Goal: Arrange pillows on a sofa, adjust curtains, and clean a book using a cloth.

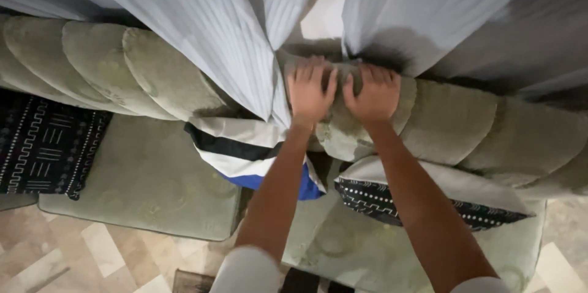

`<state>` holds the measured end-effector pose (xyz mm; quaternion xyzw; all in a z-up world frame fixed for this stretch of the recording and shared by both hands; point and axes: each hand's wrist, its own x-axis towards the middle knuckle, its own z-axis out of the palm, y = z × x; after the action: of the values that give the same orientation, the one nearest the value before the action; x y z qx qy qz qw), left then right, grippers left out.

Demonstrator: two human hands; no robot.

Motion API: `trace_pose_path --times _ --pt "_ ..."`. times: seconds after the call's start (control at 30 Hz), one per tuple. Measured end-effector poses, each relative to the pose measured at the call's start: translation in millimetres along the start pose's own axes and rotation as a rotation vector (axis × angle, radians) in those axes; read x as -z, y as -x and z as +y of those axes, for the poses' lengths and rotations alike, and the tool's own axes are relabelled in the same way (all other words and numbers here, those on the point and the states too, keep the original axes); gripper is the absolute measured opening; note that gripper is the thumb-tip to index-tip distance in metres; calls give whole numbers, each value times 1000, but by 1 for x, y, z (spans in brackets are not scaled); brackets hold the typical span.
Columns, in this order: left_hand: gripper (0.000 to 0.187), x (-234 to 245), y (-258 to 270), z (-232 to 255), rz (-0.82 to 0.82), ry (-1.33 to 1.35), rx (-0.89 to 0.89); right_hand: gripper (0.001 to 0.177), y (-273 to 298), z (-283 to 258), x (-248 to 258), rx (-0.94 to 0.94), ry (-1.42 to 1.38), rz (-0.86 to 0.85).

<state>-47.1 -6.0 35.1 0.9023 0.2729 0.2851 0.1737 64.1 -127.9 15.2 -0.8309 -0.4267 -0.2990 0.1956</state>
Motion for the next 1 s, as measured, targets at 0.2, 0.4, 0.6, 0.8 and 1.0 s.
trace_pose_path --times 0.2,0.4,0.6,0.8,1.0 --pt "94 46 30 -31 370 203 543 41 2 -6 5 -45 -68 -36" --pt "119 -18 -11 -229 -70 -28 702 33 -8 -7 17 23 -29 9" --pt "68 53 -81 -328 3 178 540 34 -1 -5 1 23 0 34" --pt "77 132 -64 -141 -736 -12 761 32 -8 -12 24 32 24 -29" --pt "38 123 -31 -79 19 230 205 36 -11 -18 28 11 -53 -21"
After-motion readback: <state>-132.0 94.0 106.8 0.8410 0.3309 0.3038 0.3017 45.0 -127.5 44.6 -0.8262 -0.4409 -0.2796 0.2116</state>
